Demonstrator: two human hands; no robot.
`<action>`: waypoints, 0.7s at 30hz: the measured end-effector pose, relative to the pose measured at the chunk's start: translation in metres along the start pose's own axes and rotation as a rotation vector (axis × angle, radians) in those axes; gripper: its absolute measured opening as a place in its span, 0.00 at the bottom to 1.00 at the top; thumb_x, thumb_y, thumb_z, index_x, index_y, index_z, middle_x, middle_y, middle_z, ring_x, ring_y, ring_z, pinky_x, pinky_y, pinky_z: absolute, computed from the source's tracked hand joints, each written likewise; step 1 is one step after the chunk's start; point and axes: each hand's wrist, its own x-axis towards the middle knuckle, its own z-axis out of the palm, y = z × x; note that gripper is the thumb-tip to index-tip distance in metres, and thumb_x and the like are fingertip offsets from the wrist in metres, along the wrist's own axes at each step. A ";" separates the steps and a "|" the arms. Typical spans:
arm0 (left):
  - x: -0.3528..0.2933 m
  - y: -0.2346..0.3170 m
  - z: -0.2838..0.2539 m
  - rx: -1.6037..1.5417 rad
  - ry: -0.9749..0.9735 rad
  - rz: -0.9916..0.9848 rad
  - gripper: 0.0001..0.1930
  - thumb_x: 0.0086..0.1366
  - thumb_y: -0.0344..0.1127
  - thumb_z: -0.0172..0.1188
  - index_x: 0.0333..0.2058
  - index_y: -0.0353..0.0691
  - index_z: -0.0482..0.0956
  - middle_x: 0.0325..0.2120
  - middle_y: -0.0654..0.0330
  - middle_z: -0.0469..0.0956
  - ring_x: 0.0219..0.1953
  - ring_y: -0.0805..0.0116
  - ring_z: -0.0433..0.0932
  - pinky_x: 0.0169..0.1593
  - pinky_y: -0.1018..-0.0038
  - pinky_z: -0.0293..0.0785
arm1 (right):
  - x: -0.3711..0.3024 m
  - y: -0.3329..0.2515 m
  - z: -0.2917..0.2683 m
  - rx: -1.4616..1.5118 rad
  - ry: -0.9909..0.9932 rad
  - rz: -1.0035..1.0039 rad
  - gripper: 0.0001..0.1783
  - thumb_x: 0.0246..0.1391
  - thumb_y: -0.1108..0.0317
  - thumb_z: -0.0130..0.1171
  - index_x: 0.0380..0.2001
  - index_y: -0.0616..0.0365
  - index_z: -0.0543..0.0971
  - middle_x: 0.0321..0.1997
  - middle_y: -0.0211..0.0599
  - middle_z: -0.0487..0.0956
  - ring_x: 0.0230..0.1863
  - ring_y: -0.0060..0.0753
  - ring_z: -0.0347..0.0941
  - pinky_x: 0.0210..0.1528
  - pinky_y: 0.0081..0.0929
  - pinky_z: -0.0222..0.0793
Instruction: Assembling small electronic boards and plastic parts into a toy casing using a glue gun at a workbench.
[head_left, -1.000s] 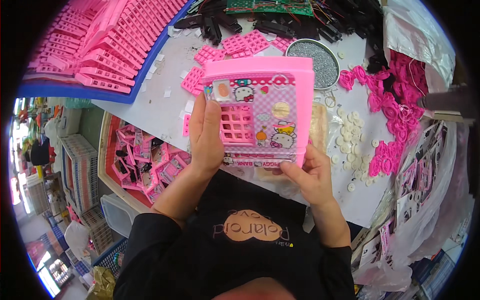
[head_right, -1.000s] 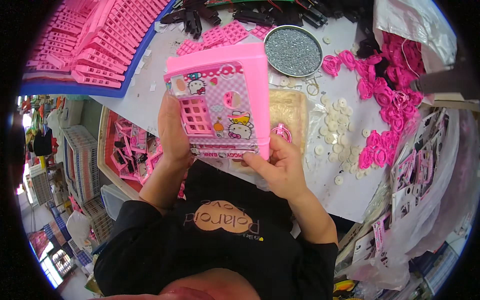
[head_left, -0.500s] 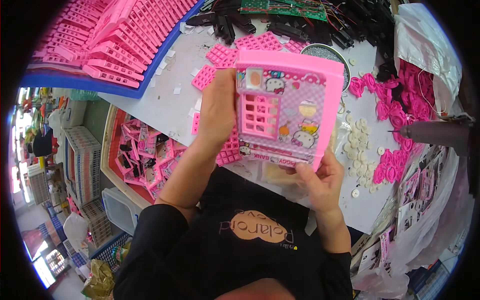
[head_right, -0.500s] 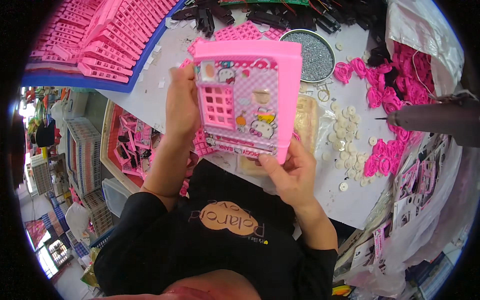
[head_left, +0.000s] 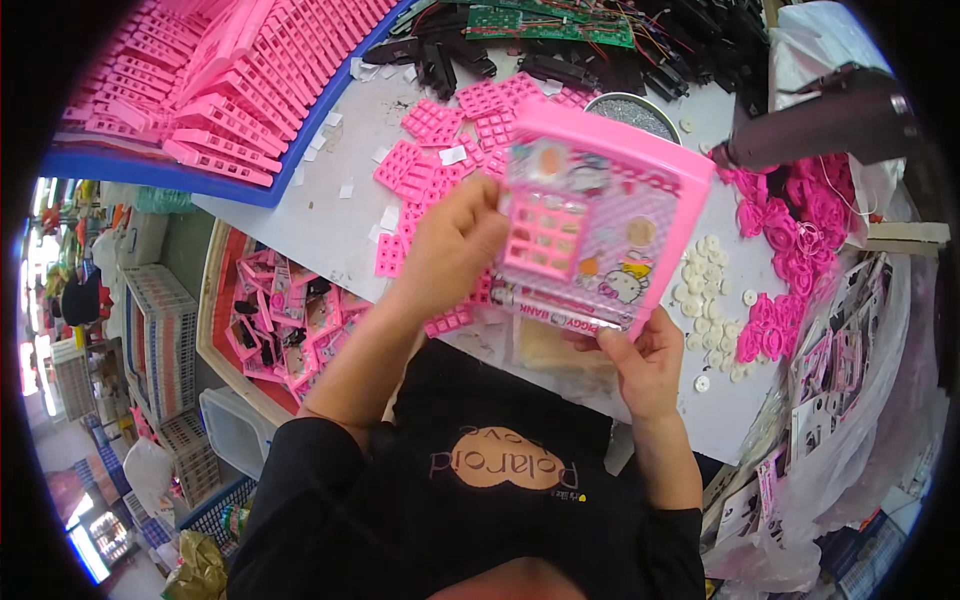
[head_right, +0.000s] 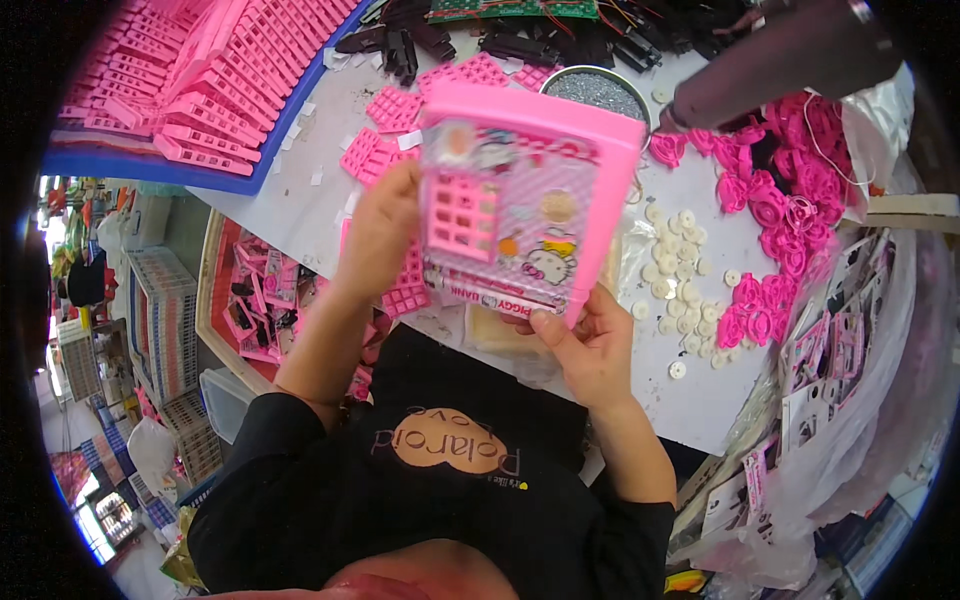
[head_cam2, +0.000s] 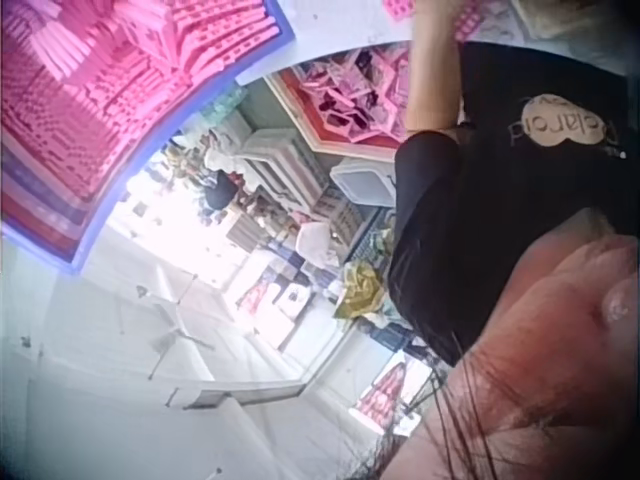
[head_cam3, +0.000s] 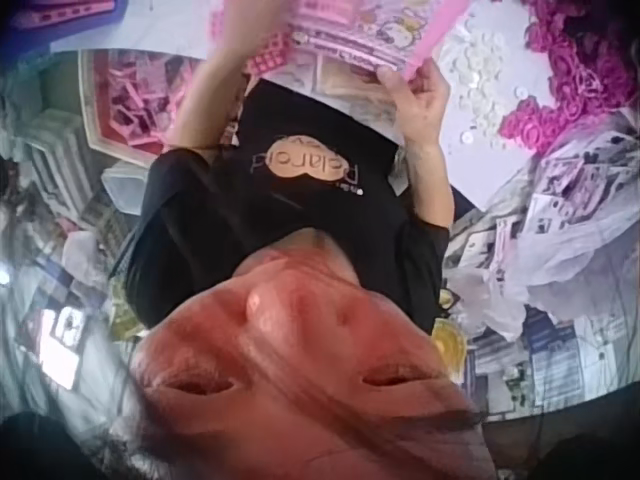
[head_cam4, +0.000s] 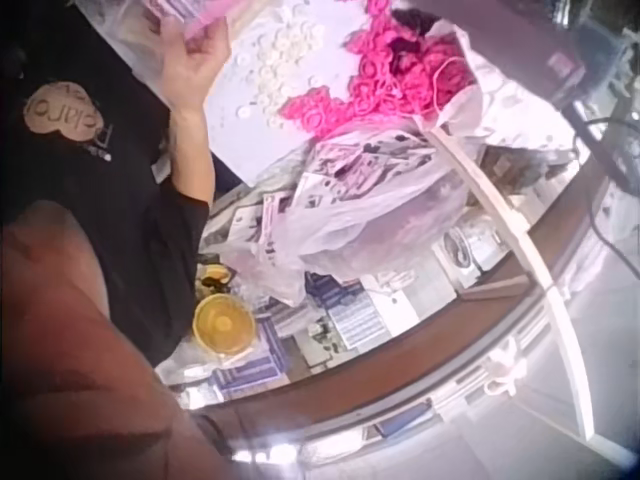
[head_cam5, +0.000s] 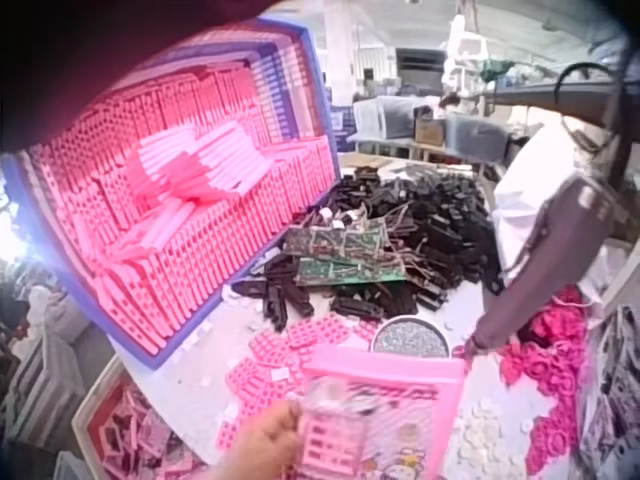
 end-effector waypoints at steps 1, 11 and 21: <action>0.012 0.019 0.006 -0.212 0.085 -0.132 0.13 0.73 0.38 0.55 0.35 0.33 0.79 0.26 0.64 0.77 0.28 0.78 0.70 0.34 0.74 0.68 | 0.001 -0.005 -0.004 -0.048 -0.024 0.024 0.23 0.60 0.74 0.61 0.56 0.71 0.70 0.50 0.49 0.81 0.45 0.40 0.83 0.46 0.34 0.81; 0.023 0.036 -0.002 0.405 -0.554 0.897 0.17 0.53 0.31 0.70 0.43 0.43 0.82 0.40 0.60 0.81 0.44 0.61 0.81 0.49 0.62 0.76 | 0.053 -0.054 -0.061 -0.914 -0.047 -0.491 0.20 0.50 0.77 0.64 0.48 0.59 0.80 0.49 0.38 0.82 0.52 0.38 0.78 0.52 0.34 0.75; -0.034 -0.019 0.009 0.558 -0.809 0.531 0.30 0.45 0.41 0.75 0.50 0.49 0.80 0.56 0.56 0.73 0.64 0.47 0.68 0.66 0.43 0.59 | 0.026 -0.029 -0.080 -1.415 -0.238 -0.504 0.30 0.43 0.66 0.68 0.53 0.58 0.78 0.63 0.40 0.74 0.62 0.55 0.68 0.62 0.44 0.68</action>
